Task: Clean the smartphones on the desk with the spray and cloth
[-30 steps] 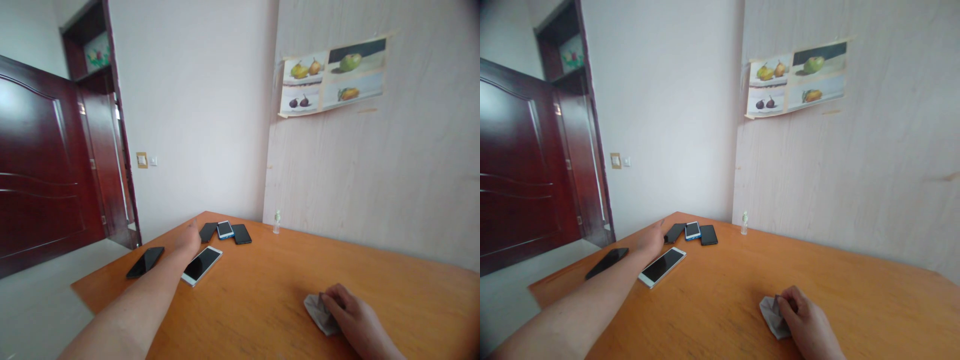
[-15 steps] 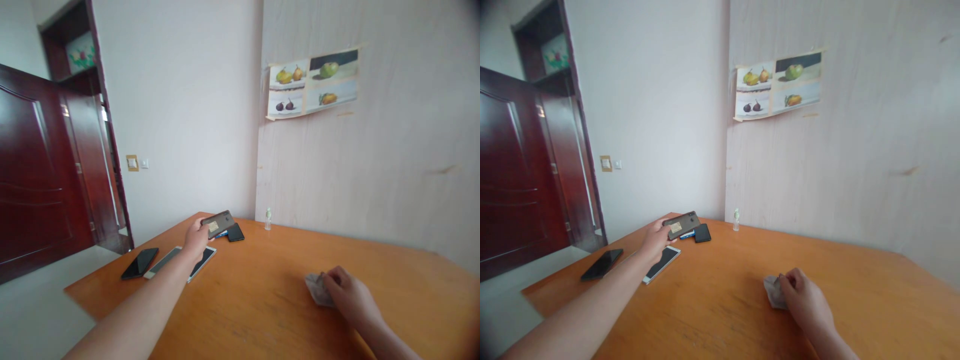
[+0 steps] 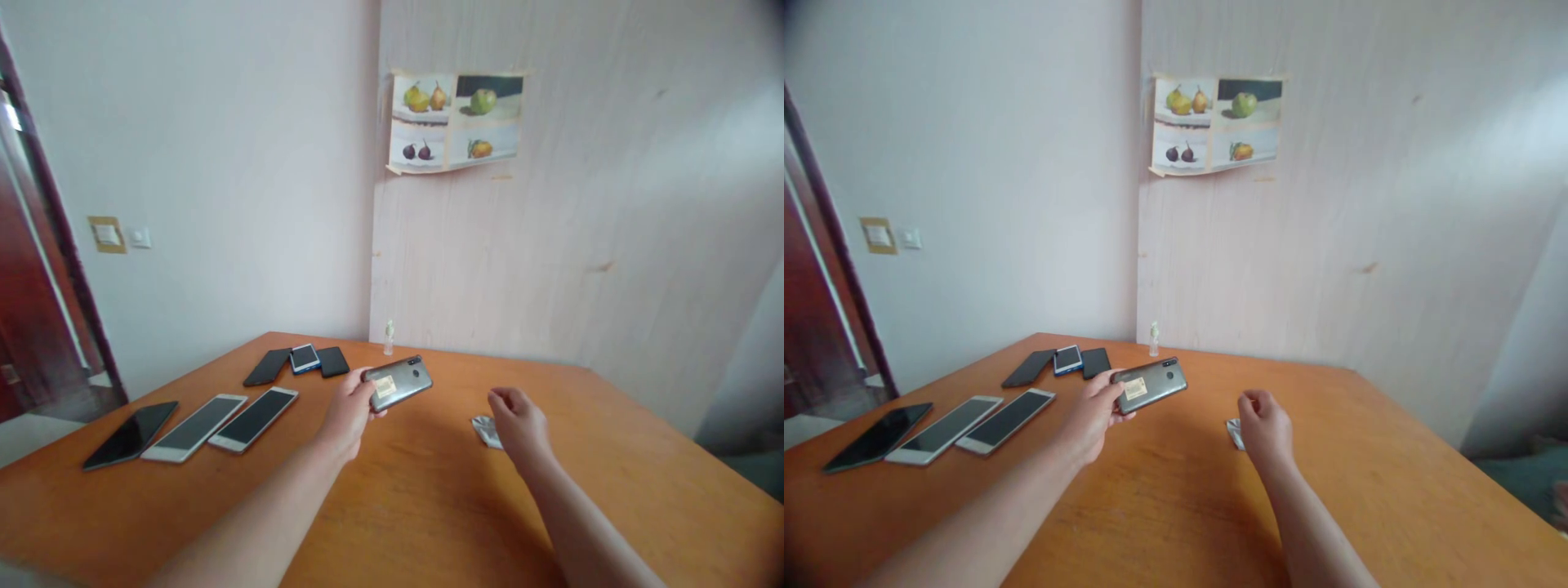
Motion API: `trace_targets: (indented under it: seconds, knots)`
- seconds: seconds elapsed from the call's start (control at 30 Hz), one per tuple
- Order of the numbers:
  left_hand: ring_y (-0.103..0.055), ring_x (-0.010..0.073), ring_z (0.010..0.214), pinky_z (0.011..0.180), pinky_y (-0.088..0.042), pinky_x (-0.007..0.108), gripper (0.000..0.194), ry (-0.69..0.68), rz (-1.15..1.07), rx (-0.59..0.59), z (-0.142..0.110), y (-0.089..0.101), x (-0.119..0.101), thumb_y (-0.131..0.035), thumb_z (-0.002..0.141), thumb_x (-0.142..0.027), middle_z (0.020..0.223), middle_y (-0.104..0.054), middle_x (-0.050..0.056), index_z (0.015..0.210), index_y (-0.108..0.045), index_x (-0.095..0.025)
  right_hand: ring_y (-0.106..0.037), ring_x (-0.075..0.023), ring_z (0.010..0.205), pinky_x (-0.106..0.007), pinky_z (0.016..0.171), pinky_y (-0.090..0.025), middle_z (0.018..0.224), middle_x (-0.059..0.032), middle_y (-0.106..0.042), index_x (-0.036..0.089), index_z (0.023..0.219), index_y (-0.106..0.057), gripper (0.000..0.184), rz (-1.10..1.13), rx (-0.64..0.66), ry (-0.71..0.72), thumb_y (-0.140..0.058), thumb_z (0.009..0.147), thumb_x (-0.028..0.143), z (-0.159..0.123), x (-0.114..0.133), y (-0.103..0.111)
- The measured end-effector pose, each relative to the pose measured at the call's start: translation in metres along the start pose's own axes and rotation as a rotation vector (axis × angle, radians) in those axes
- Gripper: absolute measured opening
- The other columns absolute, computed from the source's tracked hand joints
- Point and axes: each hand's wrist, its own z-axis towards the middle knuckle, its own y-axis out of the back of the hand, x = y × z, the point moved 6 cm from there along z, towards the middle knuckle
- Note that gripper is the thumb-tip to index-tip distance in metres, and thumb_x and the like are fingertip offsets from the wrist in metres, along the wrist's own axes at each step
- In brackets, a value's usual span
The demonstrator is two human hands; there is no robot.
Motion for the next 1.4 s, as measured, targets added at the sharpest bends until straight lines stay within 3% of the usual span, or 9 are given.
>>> trace_targets:
  seconds: [0.1, 0.2, 0.37, 0.53, 0.8, 0.9, 1.03, 1.17, 1.4]
  knots:
    - [-0.063, 0.0142, 0.071, 0.054, -0.05, 0.021, 0.034, -0.029, 0.032, 0.048, -0.009, -0.01, 0.011, -0.057, 0.08, -0.032, 0.097, -0.069, 0.006, 0.112, -0.059, -0.019, -0.059, -0.0158, 0.055, -0.025, 0.051, -0.042, 0.062, -0.0011, -0.062, 0.018, 0.084, -0.065, 0.034, 0.278, 0.181, -0.053, -0.053, 0.081, 0.05, -0.019, 0.011, -0.026]
    - [-0.064, 0.0188, 0.086, 0.059, -0.052, 0.022, 0.035, -0.07, 0.131, 0.103, -0.015, -0.017, 0.018, -0.053, 0.084, -0.033, 0.105, -0.069, 0.007, 0.116, -0.058, -0.02, -0.06, -0.0136, 0.054, -0.024, 0.048, -0.045, 0.067, -0.0029, -0.065, 0.019, 0.079, -0.065, 0.03, 0.499, 0.33, -0.188, -0.061, 0.079, 0.048, -0.037, 0.019, -0.047]
    - [-0.062, 0.0227, 0.107, 0.092, -0.049, 0.032, 0.034, -0.264, 0.38, 0.19, -0.029, -0.031, 0.014, -0.05, 0.089, -0.031, 0.117, -0.068, 0.007, 0.12, -0.059, -0.021, -0.066, -0.0162, 0.064, -0.028, 0.059, -0.057, 0.081, -0.0103, -0.069, 0.015, 0.088, -0.066, 0.035, 0.801, 0.507, -0.42, -0.07, 0.079, 0.048, -0.057, 0.026, -0.067]
    - [-0.062, 0.022, 0.114, 0.102, -0.046, 0.035, 0.038, -0.442, 0.617, 0.343, -0.05, -0.047, 0.011, -0.047, 0.093, -0.029, 0.126, -0.066, 0.003, 0.129, -0.059, -0.029, -0.071, -0.0192, 0.076, -0.029, 0.067, -0.059, 0.088, -0.0116, -0.07, 0.015, 0.098, -0.063, 0.038, 1.003, 0.592, -0.502, -0.069, 0.081, 0.048, -0.063, 0.028, -0.073]
    - [-0.056, 0.0212, 0.123, 0.109, -0.042, 0.042, 0.04, -0.624, 0.862, 0.609, -0.07, -0.065, 0.017, -0.052, 0.09, -0.024, 0.136, -0.06, 0.001, 0.126, -0.062, -0.036, -0.069, -0.0189, 0.071, -0.03, 0.065, -0.058, 0.072, -0.0082, -0.071, 0.016, 0.082, -0.059, 0.005, 1.132, 0.575, -0.562, -0.058, 0.082, 0.021, -0.058, 0.016, -0.08]
    - [-0.056, 0.0246, 0.122, 0.109, -0.042, 0.046, 0.034, -0.58, 0.799, 0.598, -0.067, -0.063, 0.019, -0.061, 0.085, -0.03, 0.134, -0.061, 0.003, 0.118, -0.068, -0.035, -0.069, -0.0195, 0.073, -0.03, 0.066, -0.056, 0.07, -0.0062, -0.07, 0.018, 0.08, -0.058, 0.003, 1.155, 0.554, -0.559, -0.058, 0.077, 0.017, -0.057, 0.016, -0.08]
    - [-0.055, 0.0244, 0.123, 0.107, -0.042, 0.043, 0.039, -0.473, 0.606, 0.398, -0.049, -0.049, 0.019, -0.061, 0.085, -0.033, 0.132, -0.061, 0.007, 0.123, -0.063, -0.029, -0.068, -0.0196, 0.072, -0.03, 0.068, -0.055, 0.07, -0.0058, -0.071, 0.018, 0.079, -0.059, 0.006, 1.154, 0.574, -0.516, -0.057, 0.074, 0.018, -0.058, 0.024, -0.076]
    - [-0.058, 0.0244, 0.117, 0.099, -0.046, 0.038, 0.044, -0.202, 0.379, 0.252, -0.028, -0.034, 0.033, -0.059, 0.085, -0.04, 0.125, -0.063, 0.012, 0.124, -0.059, -0.019, -0.068, -0.0207, 0.071, -0.032, 0.071, -0.054, 0.07, -0.0078, -0.072, 0.016, 0.083, -0.062, 0.012, 1.155, 0.617, -0.509, -0.055, 0.075, 0.019, -0.063, 0.033, -0.075]
    - [-0.057, 0.0137, 0.064, 0.062, -0.043, 0.024, 0.036, 0.099, 0.209, 0.404, -0.03, -0.038, 0.045, -0.057, 0.085, -0.052, 0.071, -0.064, 0.0, 0.089, -0.064, -0.017, -0.069, -0.0211, 0.076, -0.033, 0.074, -0.053, 0.079, -0.0081, -0.074, 0.015, 0.094, -0.064, 0.021, 1.169, 0.815, -0.461, -0.053, 0.078, 0.022, -0.074, 0.043, -0.081]
